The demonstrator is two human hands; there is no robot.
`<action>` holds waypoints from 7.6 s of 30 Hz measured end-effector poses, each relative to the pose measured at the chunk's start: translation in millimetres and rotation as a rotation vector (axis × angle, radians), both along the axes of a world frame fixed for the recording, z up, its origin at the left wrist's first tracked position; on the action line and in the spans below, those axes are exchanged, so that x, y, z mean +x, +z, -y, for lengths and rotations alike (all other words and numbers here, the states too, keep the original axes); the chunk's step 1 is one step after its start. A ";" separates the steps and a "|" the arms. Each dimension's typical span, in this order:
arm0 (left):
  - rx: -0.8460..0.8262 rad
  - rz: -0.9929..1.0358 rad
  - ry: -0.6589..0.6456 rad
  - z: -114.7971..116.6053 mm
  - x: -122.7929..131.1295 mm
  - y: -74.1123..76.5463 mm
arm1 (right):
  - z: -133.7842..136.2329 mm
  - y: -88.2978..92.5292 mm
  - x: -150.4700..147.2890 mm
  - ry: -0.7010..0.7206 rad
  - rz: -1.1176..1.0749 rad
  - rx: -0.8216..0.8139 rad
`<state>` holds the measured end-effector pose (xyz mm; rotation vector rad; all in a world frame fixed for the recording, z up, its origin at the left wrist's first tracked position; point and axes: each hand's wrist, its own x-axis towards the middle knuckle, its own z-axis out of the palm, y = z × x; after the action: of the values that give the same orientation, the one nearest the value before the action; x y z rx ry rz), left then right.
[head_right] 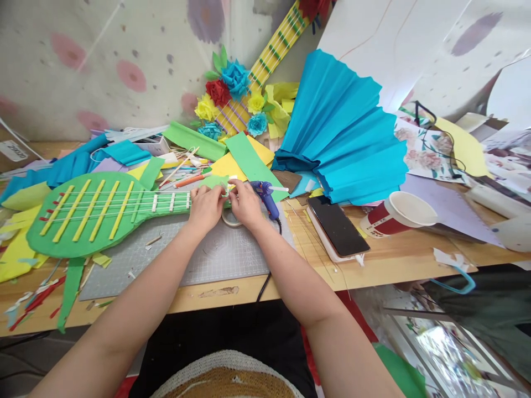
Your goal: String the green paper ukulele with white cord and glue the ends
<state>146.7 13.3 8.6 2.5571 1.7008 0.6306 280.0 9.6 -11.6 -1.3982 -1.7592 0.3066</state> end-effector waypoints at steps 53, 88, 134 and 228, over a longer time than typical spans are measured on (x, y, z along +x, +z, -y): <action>0.030 0.119 0.206 1.1 22.4 -8.6 | -10.3 25.5 9.1 0.308 0.037 -0.114; 0.092 0.142 0.169 3.5 11.0 -12.5 | -20.3 9.2 -0.7 0.031 0.089 -0.057; -0.162 0.336 0.319 -1.6 15.2 -8.0 | -4.0 5.9 -0.8 0.046 0.266 -0.004; -0.063 0.367 0.301 -4.3 13.4 -17.5 | -0.8 15.9 2.0 0.038 0.261 -0.134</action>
<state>160.1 17.6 -8.9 1.9981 1.9369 0.9693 282.0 10.4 4.3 -1.5583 -2.0098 0.2759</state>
